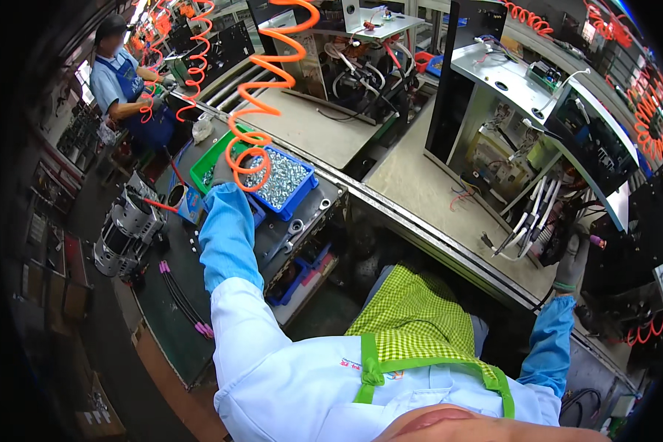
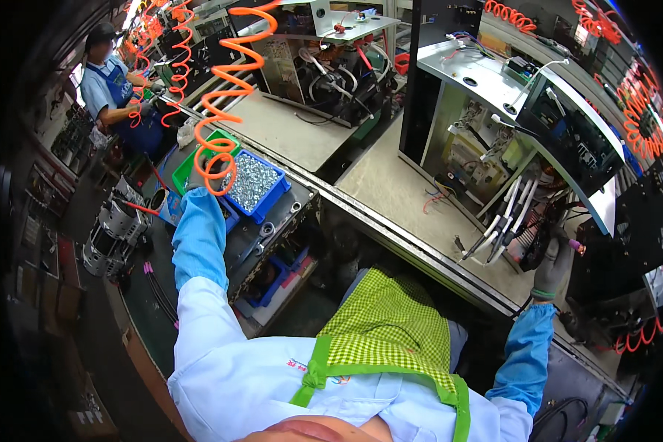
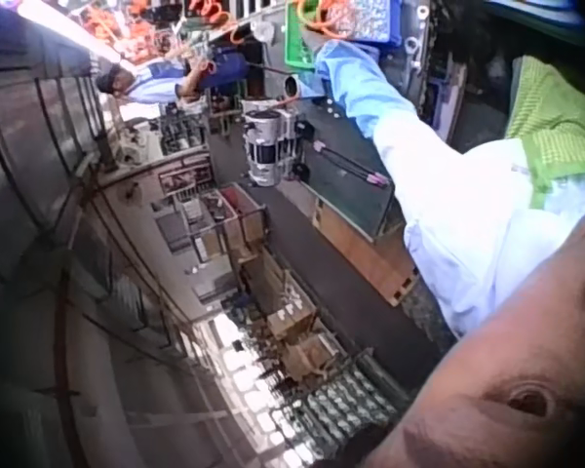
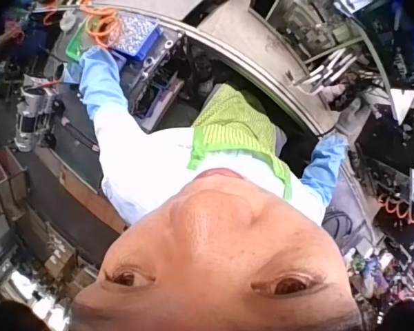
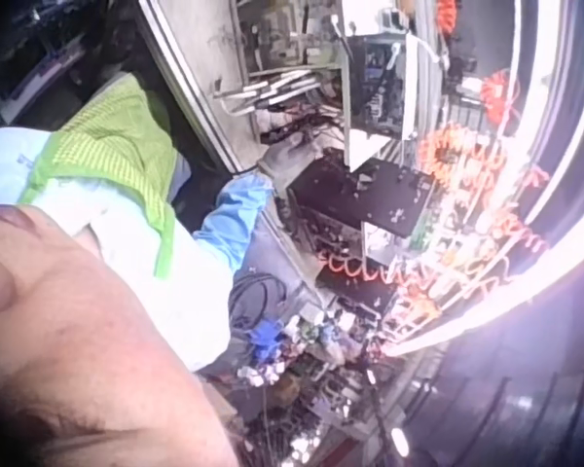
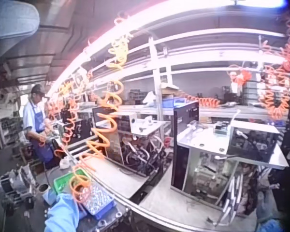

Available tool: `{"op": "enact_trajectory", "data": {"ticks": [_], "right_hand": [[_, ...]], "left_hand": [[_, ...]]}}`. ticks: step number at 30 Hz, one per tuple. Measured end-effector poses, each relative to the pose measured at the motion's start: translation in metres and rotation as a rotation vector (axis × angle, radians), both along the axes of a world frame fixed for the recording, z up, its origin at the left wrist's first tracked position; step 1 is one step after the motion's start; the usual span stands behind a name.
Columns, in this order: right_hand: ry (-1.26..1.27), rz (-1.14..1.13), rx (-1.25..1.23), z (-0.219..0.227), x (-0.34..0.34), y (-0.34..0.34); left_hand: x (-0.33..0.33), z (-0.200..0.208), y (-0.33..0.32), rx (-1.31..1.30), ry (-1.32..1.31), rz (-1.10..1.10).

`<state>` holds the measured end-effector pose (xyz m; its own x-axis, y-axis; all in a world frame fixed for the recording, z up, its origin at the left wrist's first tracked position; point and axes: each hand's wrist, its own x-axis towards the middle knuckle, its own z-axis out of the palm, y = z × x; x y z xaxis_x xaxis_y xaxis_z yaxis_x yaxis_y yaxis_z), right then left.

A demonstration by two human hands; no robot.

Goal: The recorder assembles components within an electronic chassis, using a pneumatic screwdriver and wire-management tools.

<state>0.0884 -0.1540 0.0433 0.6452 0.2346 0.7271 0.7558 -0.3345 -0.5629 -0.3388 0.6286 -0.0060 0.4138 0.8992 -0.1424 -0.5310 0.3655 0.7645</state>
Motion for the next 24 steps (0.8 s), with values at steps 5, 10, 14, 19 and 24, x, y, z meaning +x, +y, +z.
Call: {"op": "enact_trajectory", "data": {"ticks": [5, 10, 14, 19, 24], "right_hand": [[-0.108, -0.045, 0.062, 0.015, -0.02, 0.02], [0.492, 0.237, 0.525, 0.006, -0.013, -0.013], [0.542, 0.09, 0.443, -0.005, -0.029, -0.046], [0.26, -0.22, -0.158, -0.002, -0.042, -0.029], [0.274, -0.301, -0.52, 0.007, -0.054, -0.01]], "left_hand": [[-0.009, 0.012, -0.03, -0.039, 0.048, 0.053], [-0.012, 0.039, -0.075, -0.081, 0.067, 0.064], [-0.02, 0.092, -0.174, -0.081, 0.078, 0.262], [0.008, 0.092, -0.297, 1.319, 0.606, 0.907], [0.158, 0.076, -0.405, 1.41, 0.371, 0.014]]}}
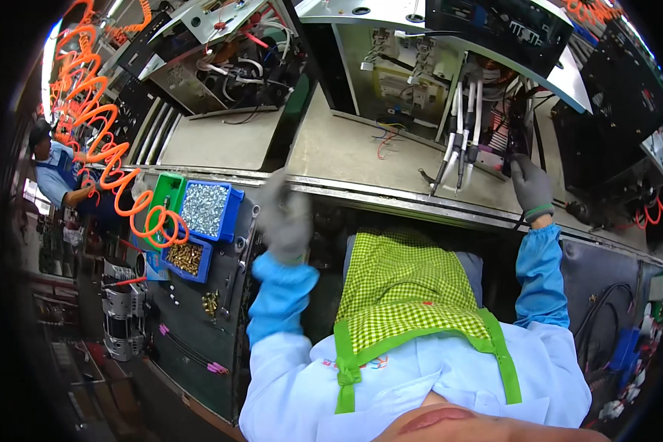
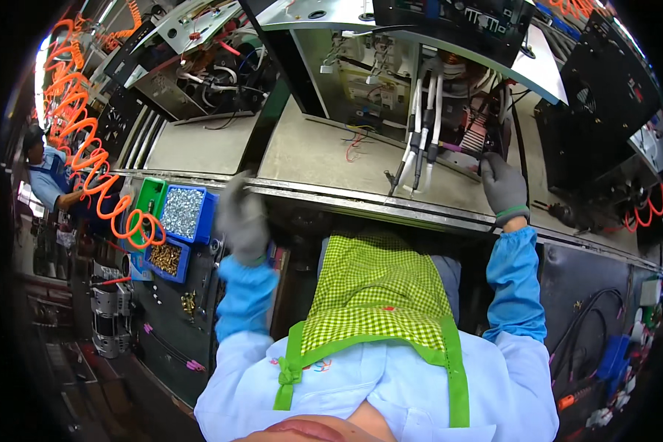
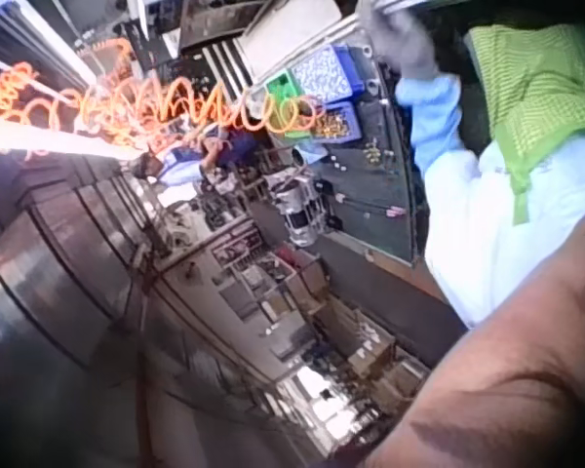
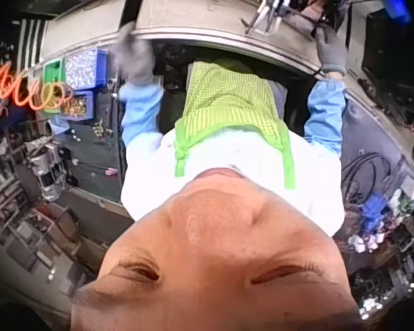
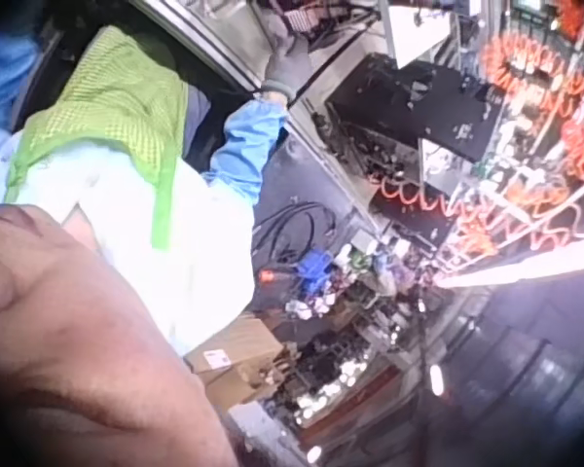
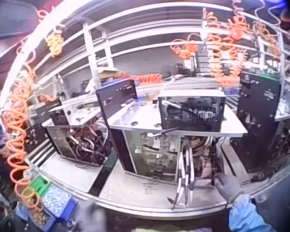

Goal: The recorder assembles components within an electronic chassis, using a pneumatic screwdriver and wire-management tools.

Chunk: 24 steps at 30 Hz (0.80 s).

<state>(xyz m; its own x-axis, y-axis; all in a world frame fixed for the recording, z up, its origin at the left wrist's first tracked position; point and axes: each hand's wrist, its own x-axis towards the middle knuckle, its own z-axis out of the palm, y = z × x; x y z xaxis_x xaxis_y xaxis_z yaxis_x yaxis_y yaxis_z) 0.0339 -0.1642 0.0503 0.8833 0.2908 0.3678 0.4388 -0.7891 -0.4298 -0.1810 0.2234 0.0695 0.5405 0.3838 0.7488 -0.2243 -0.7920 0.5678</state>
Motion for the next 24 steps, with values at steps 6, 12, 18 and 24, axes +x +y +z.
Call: {"op": "enact_trajectory", "data": {"ticks": [6, 12, 18, 24], "right_hand": [[-0.079, 0.033, -0.263, 0.004, 0.009, 0.046], [-0.025, 0.019, -0.345, -0.022, 0.016, 0.065], [-0.09, 0.108, -0.184, -0.046, 0.028, 0.061], [0.307, 0.05, 0.374, -0.161, 0.088, 0.048]], "left_hand": [[0.158, -0.046, -0.061, 0.04, 0.286, -0.406], [0.258, -0.073, -0.081, 0.215, 0.726, -0.411], [0.269, -0.077, -0.075, 0.19, 0.824, -0.415], [0.277, -0.072, -0.055, 0.181, 0.863, -0.541]]}}
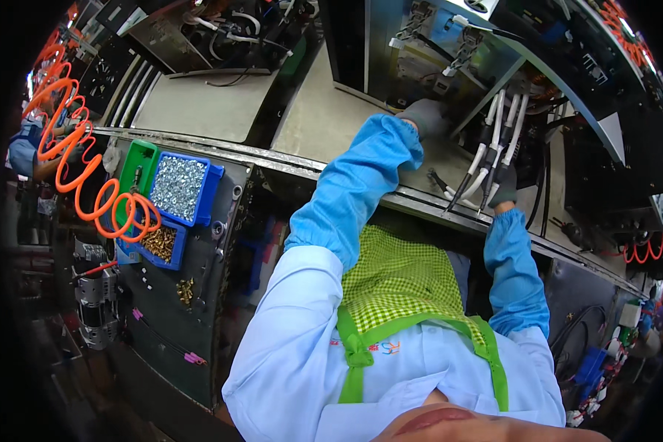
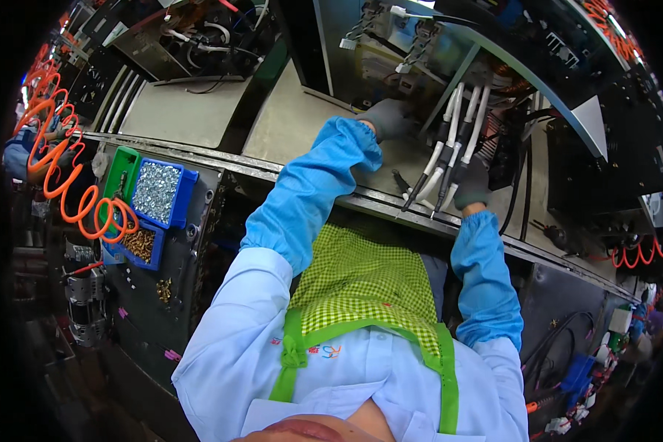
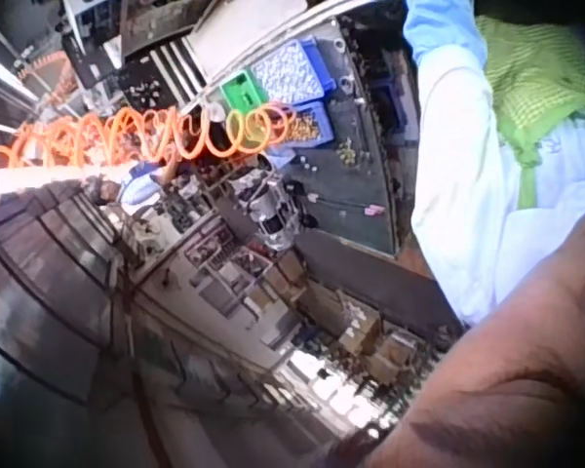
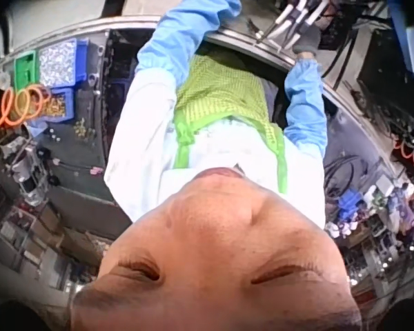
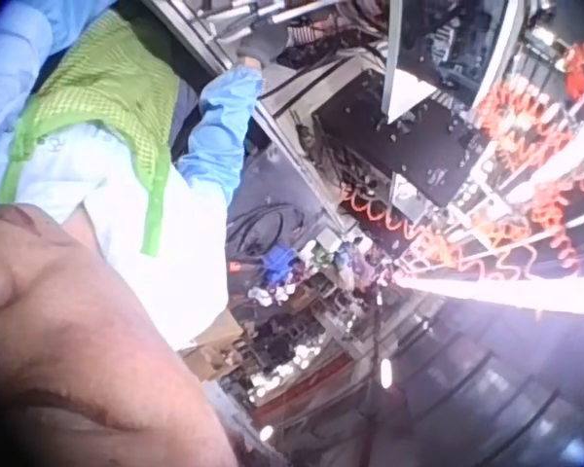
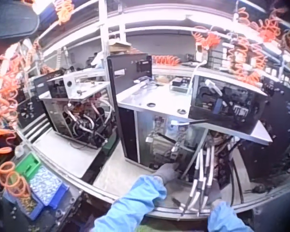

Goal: The recorder assembles components within an electronic chassis, using a pneumatic screwdriver and wire-management tools.

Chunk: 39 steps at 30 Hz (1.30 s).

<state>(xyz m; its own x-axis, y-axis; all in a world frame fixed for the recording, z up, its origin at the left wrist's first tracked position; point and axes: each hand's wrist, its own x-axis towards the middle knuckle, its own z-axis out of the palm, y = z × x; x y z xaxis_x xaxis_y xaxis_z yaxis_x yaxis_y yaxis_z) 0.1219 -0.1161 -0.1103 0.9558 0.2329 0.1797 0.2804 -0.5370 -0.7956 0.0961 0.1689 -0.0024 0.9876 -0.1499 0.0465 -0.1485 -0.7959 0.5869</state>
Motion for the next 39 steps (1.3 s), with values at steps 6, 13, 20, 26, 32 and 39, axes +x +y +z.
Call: {"op": "enact_trajectory", "data": {"ticks": [6, 13, 20, 26, 32, 39], "right_hand": [[0.104, 0.021, 0.293, -0.033, 0.016, -0.011], [-0.005, 0.172, 0.25, 0.057, -0.028, 0.013], [0.061, 0.098, 0.245, 0.012, 0.005, 0.014], [0.108, 0.034, 0.31, -0.011, 0.009, 0.0], [-0.331, 0.051, -0.023, 0.065, -0.046, 0.006], [-0.84, -0.353, -0.387, 0.13, -0.064, -0.014]], "left_hand": [[-0.005, -0.017, -0.003, -0.241, -0.127, 0.012], [-0.023, -0.025, -0.009, -0.567, -0.251, 0.233], [-0.025, -0.034, -0.019, -1.253, -0.324, 0.157], [-0.008, -0.025, -0.006, -0.91, -0.192, 0.026], [-0.004, -0.003, 0.011, -0.497, -0.101, -0.002], [-0.001, 0.023, -0.011, 0.192, -0.193, 0.064]]}}
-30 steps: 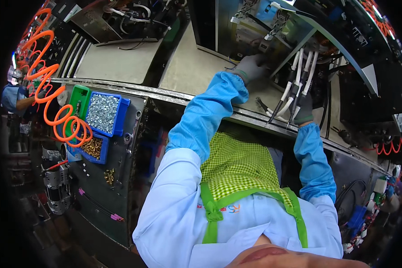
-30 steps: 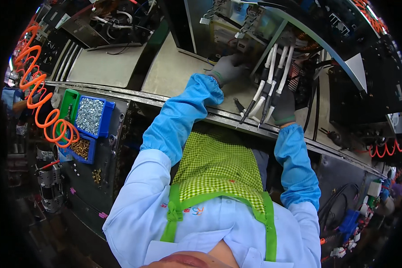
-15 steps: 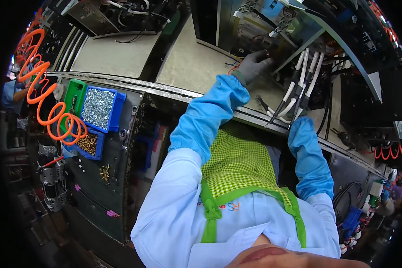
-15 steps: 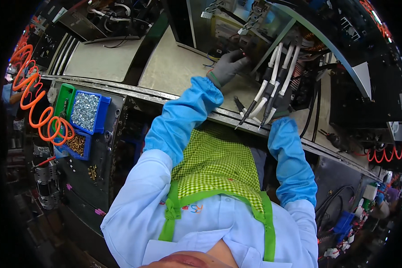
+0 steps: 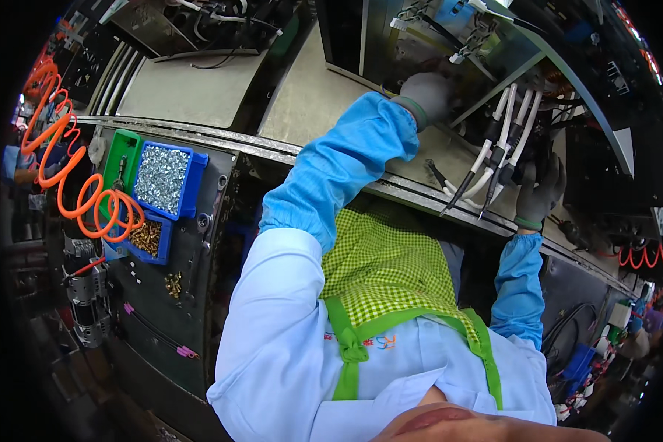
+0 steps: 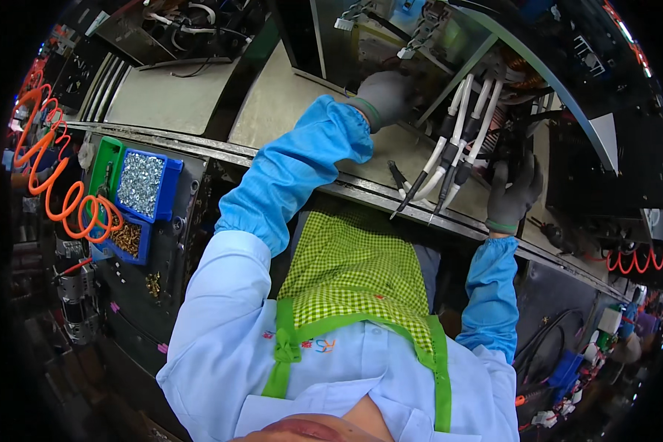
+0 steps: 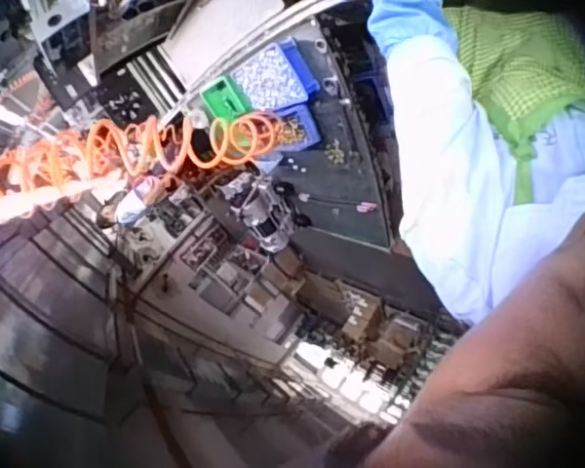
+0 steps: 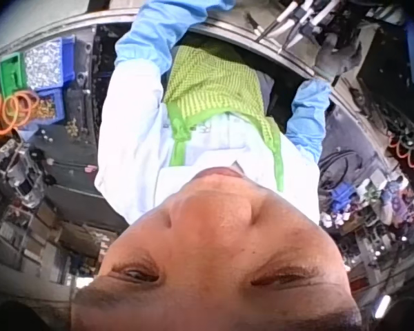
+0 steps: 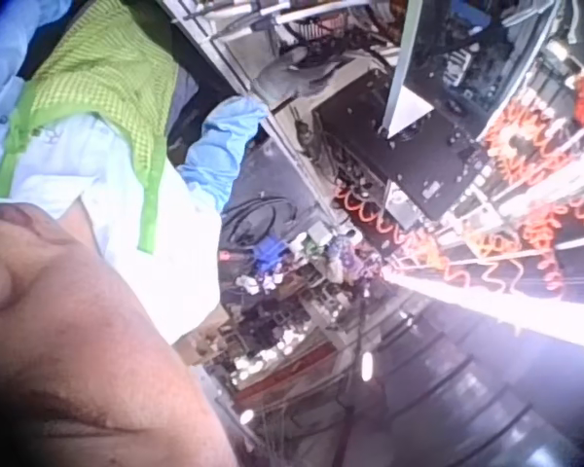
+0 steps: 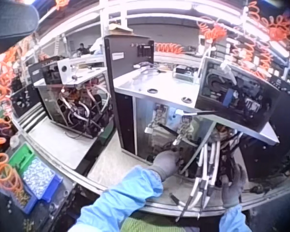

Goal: The recorder assembles components within an electronic chassis, using a pneumatic screwdriver and wire-management tools.

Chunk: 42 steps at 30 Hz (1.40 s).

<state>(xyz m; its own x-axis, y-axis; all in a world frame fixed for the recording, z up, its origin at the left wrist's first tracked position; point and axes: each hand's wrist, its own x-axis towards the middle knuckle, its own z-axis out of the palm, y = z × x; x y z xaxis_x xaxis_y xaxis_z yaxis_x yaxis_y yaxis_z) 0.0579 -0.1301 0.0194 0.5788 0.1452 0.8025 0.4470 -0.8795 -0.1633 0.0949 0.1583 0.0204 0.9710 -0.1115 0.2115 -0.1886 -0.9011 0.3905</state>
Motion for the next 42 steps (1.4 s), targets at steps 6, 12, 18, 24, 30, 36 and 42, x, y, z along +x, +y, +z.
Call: {"op": "enact_trajectory", "data": {"ticks": [6, 12, 18, 24, 30, 36, 42], "right_hand": [[0.234, 0.106, 0.102, -0.006, 0.028, -0.001], [0.333, 0.096, 0.252, -0.031, 0.044, -0.022], [0.446, 0.434, 0.325, -0.02, 0.076, -0.017], [0.575, 0.298, 0.207, -0.029, 0.12, -0.043], [0.45, 0.159, 0.037, -0.018, 0.111, -0.057], [0.192, 0.107, 0.08, 0.027, 0.036, -0.046], [0.211, 0.186, 0.167, 0.021, 0.019, -0.062]], "left_hand": [[-0.005, 0.004, -0.009, 0.218, -0.003, 0.038], [-0.006, -0.014, -0.016, 0.239, -0.064, -0.058], [-0.026, -0.017, -0.024, 0.101, -0.072, 0.121], [-0.106, -0.019, -0.011, -0.212, -0.088, 0.101], [-0.28, 0.003, 0.073, -0.342, -0.055, 0.302], [-0.478, 0.017, 0.177, 0.134, 0.014, 1.111], [-0.606, 0.006, 0.221, 0.137, 0.622, 1.508]]}}
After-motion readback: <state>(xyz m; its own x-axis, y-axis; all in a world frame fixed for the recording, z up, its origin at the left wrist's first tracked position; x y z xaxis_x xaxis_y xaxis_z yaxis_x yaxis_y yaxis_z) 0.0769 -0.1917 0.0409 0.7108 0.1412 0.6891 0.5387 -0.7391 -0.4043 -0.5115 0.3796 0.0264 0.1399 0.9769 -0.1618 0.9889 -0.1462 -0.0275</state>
